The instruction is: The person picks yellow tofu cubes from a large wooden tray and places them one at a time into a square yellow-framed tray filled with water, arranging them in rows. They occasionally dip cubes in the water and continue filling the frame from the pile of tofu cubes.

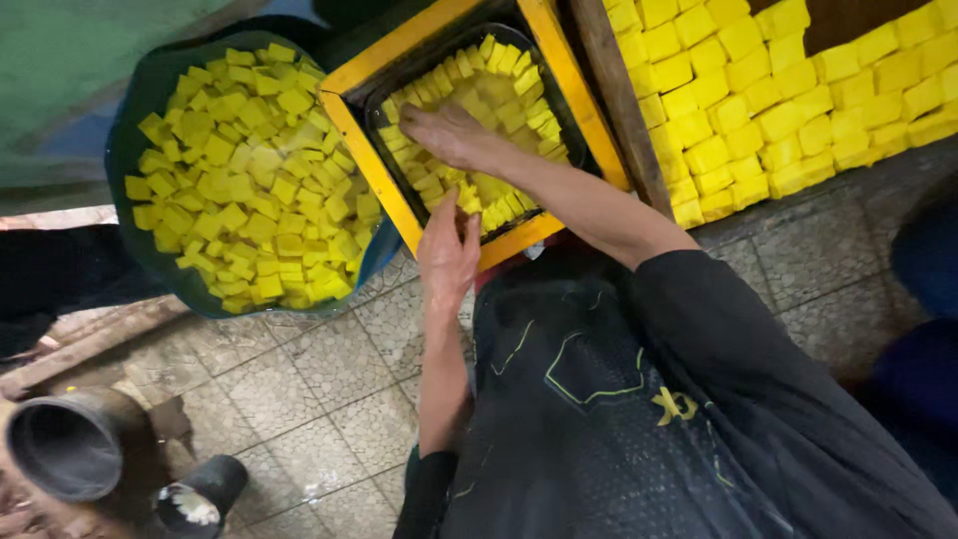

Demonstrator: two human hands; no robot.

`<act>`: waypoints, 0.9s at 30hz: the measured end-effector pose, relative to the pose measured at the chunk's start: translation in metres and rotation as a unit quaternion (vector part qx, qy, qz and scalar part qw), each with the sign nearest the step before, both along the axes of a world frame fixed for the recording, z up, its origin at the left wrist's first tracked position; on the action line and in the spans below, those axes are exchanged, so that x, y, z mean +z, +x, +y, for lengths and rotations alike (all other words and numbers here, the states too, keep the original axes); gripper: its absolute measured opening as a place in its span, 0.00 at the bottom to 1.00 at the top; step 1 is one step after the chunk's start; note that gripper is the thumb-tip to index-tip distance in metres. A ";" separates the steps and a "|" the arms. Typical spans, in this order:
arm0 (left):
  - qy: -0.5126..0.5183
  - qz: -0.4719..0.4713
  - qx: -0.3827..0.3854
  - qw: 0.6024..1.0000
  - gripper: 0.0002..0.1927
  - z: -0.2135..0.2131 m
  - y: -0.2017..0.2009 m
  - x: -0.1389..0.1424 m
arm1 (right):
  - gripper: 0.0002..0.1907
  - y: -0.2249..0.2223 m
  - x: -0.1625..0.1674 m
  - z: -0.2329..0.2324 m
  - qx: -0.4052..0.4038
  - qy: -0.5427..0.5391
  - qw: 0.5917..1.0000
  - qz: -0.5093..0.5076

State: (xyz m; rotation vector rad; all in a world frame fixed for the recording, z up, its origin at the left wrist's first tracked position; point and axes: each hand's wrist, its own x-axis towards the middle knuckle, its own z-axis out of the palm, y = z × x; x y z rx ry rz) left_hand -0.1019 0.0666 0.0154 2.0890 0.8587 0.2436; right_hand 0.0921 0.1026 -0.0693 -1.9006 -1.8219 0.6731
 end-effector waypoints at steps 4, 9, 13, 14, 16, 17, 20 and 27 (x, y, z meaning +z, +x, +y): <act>0.106 0.015 -0.056 0.993 0.23 0.006 0.018 -0.008 | 0.27 0.016 0.004 -0.019 -0.019 0.145 0.989 -0.024; 0.193 -0.007 -0.026 0.981 0.15 0.041 0.029 -0.030 | 0.21 0.041 0.026 -0.064 -0.204 -0.027 0.977 0.052; 0.185 -0.003 -0.008 0.983 0.20 0.075 0.039 -0.042 | 0.21 0.022 0.026 -0.074 -0.225 -0.152 0.958 0.094; 0.182 0.028 -0.055 0.981 0.21 0.079 0.045 -0.043 | 0.23 0.013 0.023 -0.074 -0.213 -0.194 0.952 0.103; 0.174 0.093 -0.150 0.969 0.25 0.080 0.051 -0.040 | 0.26 -0.006 0.015 -0.072 -0.202 -0.110 0.946 0.226; 0.138 0.132 -0.132 0.973 0.21 0.078 0.052 -0.035 | 0.28 -0.014 0.011 -0.071 -0.198 -0.065 0.936 0.285; 0.086 0.139 -0.076 0.984 0.17 0.068 0.040 -0.014 | 0.25 -0.024 0.000 -0.068 -0.266 -0.071 0.921 0.275; 0.103 -0.029 -0.003 0.994 0.20 0.064 0.011 0.028 | 0.17 -0.016 -0.007 -0.028 -0.275 0.066 0.955 0.094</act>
